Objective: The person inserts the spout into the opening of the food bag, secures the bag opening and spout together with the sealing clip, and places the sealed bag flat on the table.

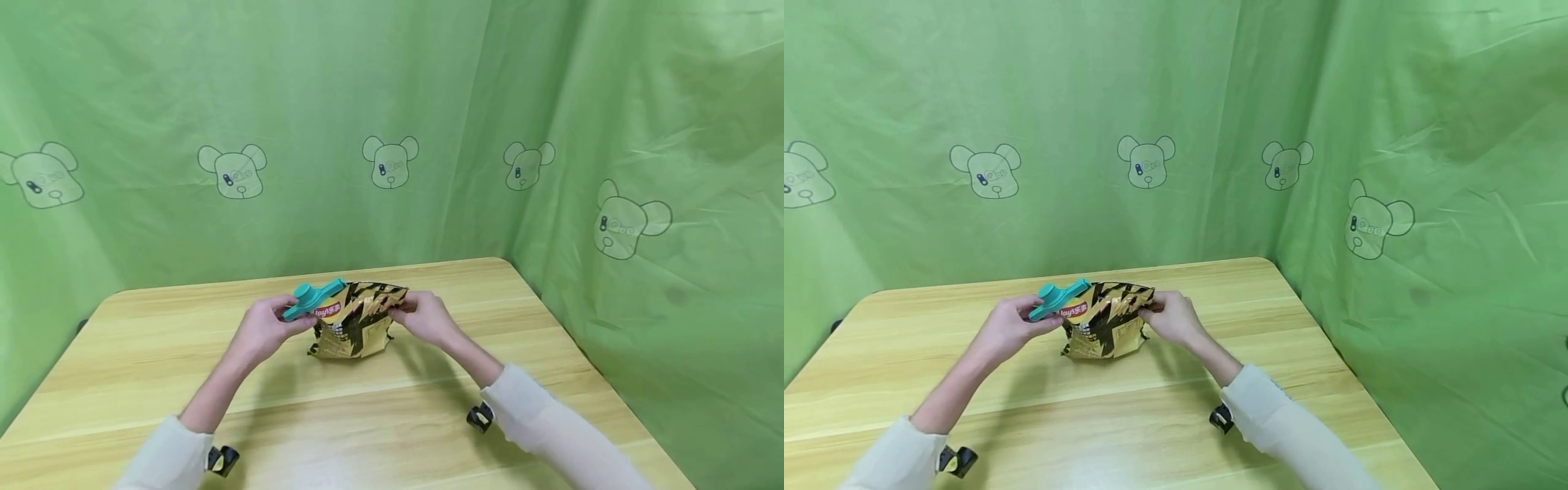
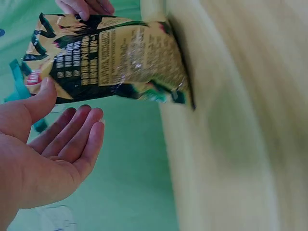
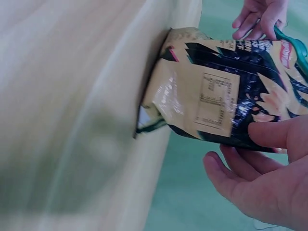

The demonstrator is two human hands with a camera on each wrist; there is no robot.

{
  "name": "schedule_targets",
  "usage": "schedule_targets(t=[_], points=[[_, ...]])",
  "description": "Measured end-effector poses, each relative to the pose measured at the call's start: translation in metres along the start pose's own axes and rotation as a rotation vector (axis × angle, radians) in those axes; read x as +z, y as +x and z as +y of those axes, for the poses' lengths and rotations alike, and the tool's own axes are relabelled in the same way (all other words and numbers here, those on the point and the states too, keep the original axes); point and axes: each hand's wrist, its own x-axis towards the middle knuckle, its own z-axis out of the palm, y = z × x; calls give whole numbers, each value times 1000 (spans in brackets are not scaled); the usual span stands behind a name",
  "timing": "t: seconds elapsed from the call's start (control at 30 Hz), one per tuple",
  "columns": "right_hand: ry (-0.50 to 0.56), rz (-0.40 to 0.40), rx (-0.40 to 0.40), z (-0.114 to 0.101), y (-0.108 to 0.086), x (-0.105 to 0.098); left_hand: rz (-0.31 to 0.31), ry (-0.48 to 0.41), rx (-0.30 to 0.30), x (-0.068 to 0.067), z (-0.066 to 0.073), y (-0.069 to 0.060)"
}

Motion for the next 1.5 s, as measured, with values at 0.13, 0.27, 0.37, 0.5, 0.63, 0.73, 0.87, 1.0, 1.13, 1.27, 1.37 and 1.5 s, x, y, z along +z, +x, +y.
schedule_targets(t=[0.13,0.27,0.37,0.5,0.63,0.73,0.87,1.0,1.13,1.27,1.37,1.5], points=[[61,9,33,6,2,9,-18,-36,-31,9,-9,4],[79,23,40,13,3,17,-20,-33,-68,14,-14,6],[90,33,59,18,4,22,-17,-48,-99,18,-14,9],[116,52,81,23,6,27,-9,-56,-127,21,-13,12],[155,56,89,23,7,28,4,-58,-146,22,-10,12],[200,53,111,20,6,28,15,-82,-154,23,-9,13],[227,60,146,16,4,26,22,-195,-182,26,-9,15],[202,41,139,14,3,28,40,-301,-246,30,-12,15],[153,14,118,16,2,31,34,-304,-267,36,-20,16],[127,-22,133,21,1,35,-23,-270,-273,42,-26,17],[122,-53,147,24,0,37,-78,-220,-288,45,-30,15],[107,-81,161,27,1,38,-161,-131,-288,45,-33,12]])
